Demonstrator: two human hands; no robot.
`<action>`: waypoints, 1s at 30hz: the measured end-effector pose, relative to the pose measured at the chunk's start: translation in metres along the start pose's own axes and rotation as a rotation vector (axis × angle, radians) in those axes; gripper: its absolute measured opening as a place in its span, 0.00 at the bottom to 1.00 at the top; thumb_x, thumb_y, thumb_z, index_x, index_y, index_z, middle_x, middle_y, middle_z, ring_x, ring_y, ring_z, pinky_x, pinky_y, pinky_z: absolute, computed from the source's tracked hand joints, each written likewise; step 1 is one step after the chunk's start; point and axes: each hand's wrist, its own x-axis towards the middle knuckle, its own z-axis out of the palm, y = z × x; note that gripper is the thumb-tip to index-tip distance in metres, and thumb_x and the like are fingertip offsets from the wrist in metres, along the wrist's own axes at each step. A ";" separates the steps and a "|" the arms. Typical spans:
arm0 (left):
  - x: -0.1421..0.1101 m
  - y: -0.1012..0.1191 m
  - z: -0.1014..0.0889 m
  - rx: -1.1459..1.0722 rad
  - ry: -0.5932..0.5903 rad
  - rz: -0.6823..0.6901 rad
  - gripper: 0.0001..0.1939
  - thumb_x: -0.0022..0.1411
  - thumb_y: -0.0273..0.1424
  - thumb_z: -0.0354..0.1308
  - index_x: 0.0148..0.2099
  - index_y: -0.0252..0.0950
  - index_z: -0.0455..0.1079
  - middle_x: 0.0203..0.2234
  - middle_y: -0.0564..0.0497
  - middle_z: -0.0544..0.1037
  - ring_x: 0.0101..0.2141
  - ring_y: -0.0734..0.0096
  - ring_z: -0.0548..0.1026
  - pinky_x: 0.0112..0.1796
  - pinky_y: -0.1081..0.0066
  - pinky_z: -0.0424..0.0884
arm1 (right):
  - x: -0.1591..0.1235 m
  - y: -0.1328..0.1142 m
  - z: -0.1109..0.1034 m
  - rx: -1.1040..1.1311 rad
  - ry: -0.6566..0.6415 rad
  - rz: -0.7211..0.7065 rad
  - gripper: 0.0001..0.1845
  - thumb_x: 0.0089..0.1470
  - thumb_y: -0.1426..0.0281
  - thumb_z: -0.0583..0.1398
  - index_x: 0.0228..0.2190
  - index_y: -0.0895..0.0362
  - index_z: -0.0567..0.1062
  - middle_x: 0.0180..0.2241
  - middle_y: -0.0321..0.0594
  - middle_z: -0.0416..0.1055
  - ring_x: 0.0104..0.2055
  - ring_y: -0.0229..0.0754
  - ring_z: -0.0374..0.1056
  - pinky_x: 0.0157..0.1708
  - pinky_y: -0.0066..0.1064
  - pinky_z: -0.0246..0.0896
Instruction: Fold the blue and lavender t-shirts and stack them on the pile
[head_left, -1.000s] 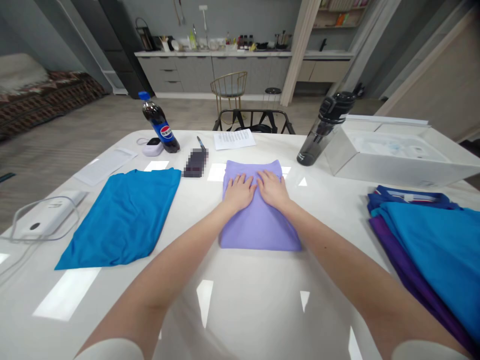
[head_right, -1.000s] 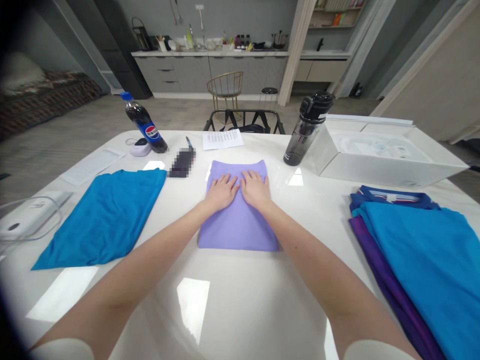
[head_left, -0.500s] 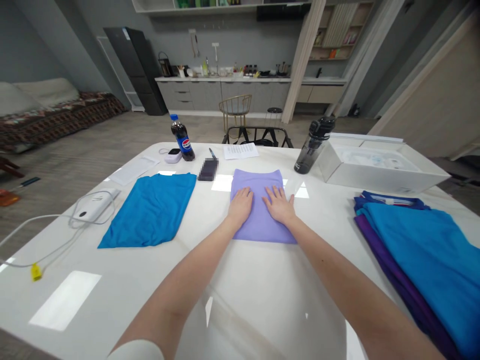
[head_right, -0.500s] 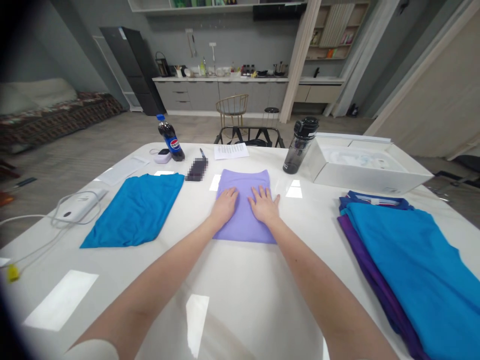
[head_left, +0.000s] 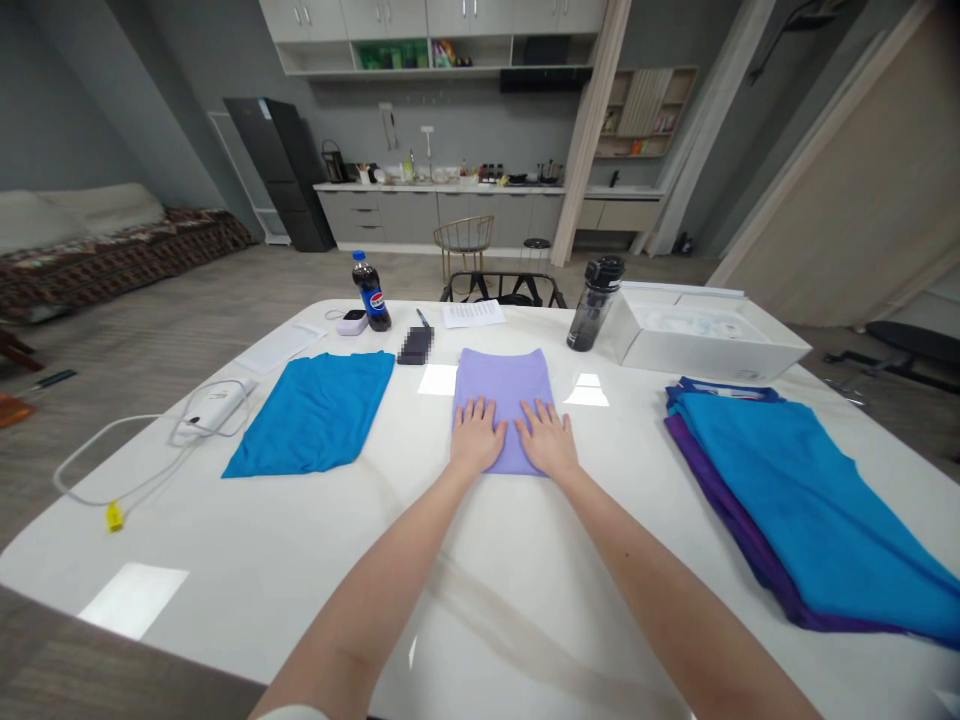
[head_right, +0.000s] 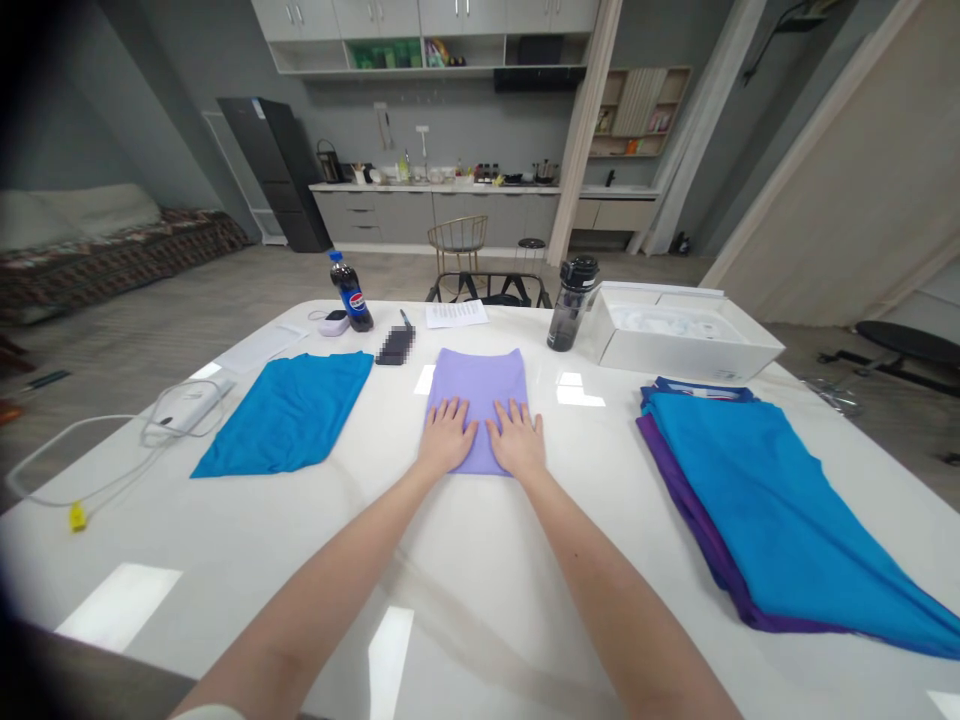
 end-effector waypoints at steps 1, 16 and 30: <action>-0.004 -0.002 -0.001 0.007 -0.007 0.022 0.33 0.74 0.47 0.38 0.73 0.38 0.55 0.72 0.45 0.56 0.71 0.54 0.51 0.69 0.53 0.42 | -0.005 0.002 0.000 -0.001 0.002 -0.011 0.34 0.71 0.51 0.41 0.71 0.48 0.54 0.73 0.42 0.47 0.74 0.54 0.41 0.70 0.55 0.34; -0.087 -0.025 -0.039 0.114 0.074 -0.168 0.28 0.71 0.45 0.48 0.66 0.36 0.61 0.57 0.35 0.72 0.57 0.48 0.69 0.57 0.53 0.62 | -0.082 0.034 -0.025 0.072 0.102 0.158 0.30 0.67 0.51 0.51 0.57 0.60 0.72 0.55 0.56 0.72 0.56 0.54 0.69 0.55 0.39 0.61; -0.145 -0.021 -0.062 0.081 -0.233 -0.070 0.17 0.71 0.31 0.46 0.59 0.38 0.65 0.47 0.42 0.80 0.47 0.57 0.79 0.46 0.62 0.68 | -0.132 0.036 -0.051 0.086 -0.285 0.121 0.16 0.63 0.58 0.58 0.33 0.56 0.80 0.36 0.47 0.80 0.39 0.49 0.76 0.34 0.32 0.59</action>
